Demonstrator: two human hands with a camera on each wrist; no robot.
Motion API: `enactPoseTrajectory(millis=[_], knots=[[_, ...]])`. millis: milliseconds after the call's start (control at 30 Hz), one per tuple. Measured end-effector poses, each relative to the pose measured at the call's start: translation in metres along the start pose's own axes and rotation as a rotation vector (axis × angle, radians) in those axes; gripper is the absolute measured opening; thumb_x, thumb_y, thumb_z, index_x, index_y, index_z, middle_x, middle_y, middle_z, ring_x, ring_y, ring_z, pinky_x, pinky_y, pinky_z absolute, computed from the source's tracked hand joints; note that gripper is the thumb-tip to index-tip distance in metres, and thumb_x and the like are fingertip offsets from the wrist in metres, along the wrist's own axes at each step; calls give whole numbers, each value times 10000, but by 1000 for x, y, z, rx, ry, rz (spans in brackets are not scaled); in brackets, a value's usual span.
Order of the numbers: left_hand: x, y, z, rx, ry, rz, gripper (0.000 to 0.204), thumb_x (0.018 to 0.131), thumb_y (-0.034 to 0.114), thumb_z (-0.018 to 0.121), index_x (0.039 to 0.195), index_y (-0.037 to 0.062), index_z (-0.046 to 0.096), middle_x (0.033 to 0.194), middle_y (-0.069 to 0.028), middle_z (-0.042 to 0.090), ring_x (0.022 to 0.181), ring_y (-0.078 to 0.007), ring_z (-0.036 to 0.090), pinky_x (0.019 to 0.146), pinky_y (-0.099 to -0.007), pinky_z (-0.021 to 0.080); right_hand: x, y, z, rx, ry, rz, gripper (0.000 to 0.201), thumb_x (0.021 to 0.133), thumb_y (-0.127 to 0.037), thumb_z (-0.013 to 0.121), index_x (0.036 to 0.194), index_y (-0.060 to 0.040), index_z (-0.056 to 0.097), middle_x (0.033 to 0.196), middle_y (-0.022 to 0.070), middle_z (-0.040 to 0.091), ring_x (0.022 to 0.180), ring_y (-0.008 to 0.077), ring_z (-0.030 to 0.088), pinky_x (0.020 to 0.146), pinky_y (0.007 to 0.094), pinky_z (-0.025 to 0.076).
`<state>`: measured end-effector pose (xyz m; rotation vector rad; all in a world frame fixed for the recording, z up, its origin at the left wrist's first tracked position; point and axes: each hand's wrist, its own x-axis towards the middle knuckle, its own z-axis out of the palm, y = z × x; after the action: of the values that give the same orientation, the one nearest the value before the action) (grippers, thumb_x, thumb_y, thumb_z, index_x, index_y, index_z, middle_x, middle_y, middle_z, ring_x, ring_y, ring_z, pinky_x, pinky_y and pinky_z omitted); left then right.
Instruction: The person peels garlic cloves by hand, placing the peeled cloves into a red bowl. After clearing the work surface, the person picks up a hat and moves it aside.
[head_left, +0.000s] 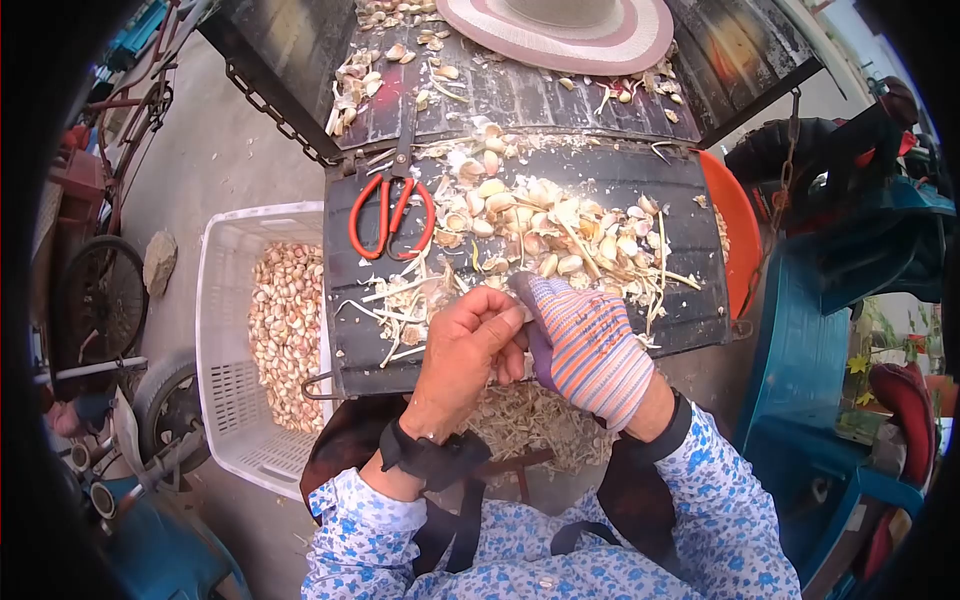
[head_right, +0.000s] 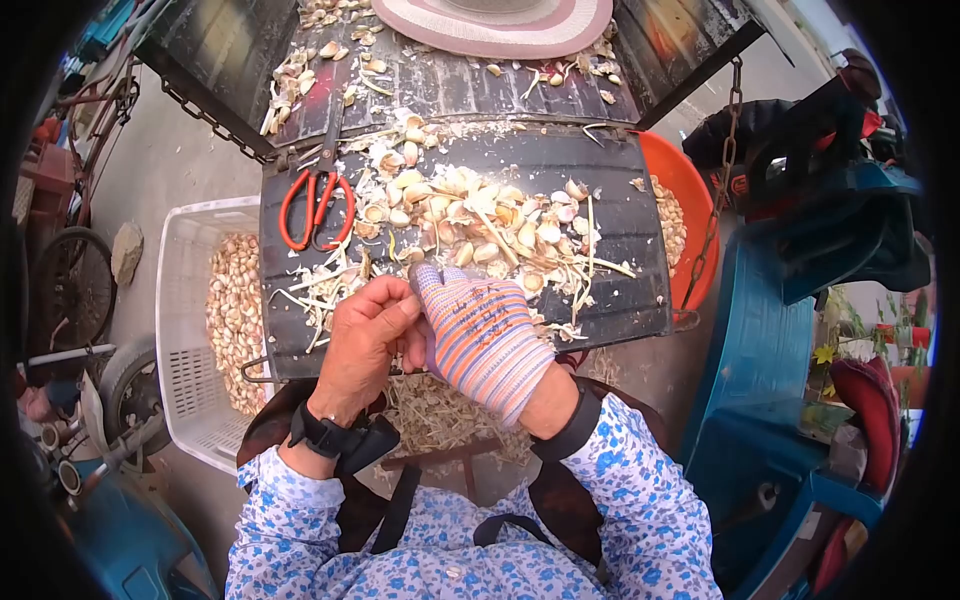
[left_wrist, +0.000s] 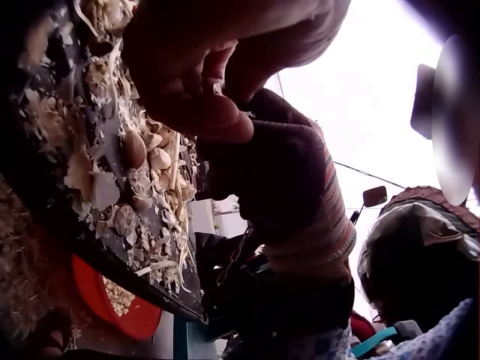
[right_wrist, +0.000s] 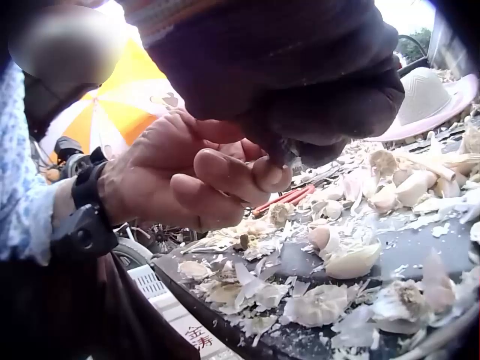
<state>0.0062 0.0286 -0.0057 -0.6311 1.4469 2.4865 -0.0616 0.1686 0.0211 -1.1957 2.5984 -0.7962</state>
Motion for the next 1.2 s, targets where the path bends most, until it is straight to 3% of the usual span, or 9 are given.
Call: enactPoseTrajectory(millis=[133,300,400,633,833,867,1000,1100,1200], knots=[[1,15,-23,-327,40,21,45,840,31,563,879,10,571,710,-63,601,492,-101,528,440,-203,390,23,-4,-7,387,-110,-71,337,821,-147,631,1131,-26,571,916,179,622,812,363,627,668,387,495],[9,22,-47,-471,25,138,66,820,12,556,884,-1,550,830,-121,611,510,-111,457,473,-257,357,85,29,3,74,240,72,271,792,-240,636,996,-62,624,920,170,602,836,352,598,727,440,482],[11,25,-45,-594,-18,205,109,813,1,544,919,-1,572,832,-125,610,508,-116,459,479,-269,369,119,45,14,-428,116,20,274,782,-240,638,1014,-94,627,934,138,617,909,310,596,777,429,465],[6,27,-41,-831,-265,271,174,862,35,516,1028,-8,545,871,-124,614,561,-149,511,503,-293,391,131,31,29,-411,-70,137,261,760,-210,622,1002,-113,632,934,129,629,918,297,600,798,428,455],[9,22,-36,-526,29,156,191,947,154,476,1015,-8,551,868,-142,600,580,-152,535,477,-270,400,100,28,11,385,164,204,196,763,-100,596,944,-29,619,904,174,615,803,352,603,717,413,484],[10,19,-35,-420,49,174,173,954,151,478,1018,-1,529,850,-126,605,580,-136,551,474,-240,405,89,24,3,407,111,201,234,760,-64,636,980,8,597,827,141,593,769,277,588,680,334,450],[19,16,-14,-197,124,184,154,949,133,509,1026,1,520,828,-92,613,585,-112,571,473,-203,415,55,13,-5,207,100,-64,174,813,-84,628,961,7,613,795,74,588,760,151,564,692,325,460],[30,4,-9,-300,49,104,136,949,113,500,1024,1,520,840,-94,619,598,-119,577,485,-206,427,45,20,7,487,117,99,182,793,-104,602,947,-7,604,813,184,602,738,334,600,647,388,469],[29,7,-2,-322,65,169,125,927,80,519,1017,-7,519,808,-82,617,644,-125,592,532,-218,458,36,21,5,1000,229,381,232,849,-150,603,1017,10,597,863,108,632,743,170,600,653,297,476]])
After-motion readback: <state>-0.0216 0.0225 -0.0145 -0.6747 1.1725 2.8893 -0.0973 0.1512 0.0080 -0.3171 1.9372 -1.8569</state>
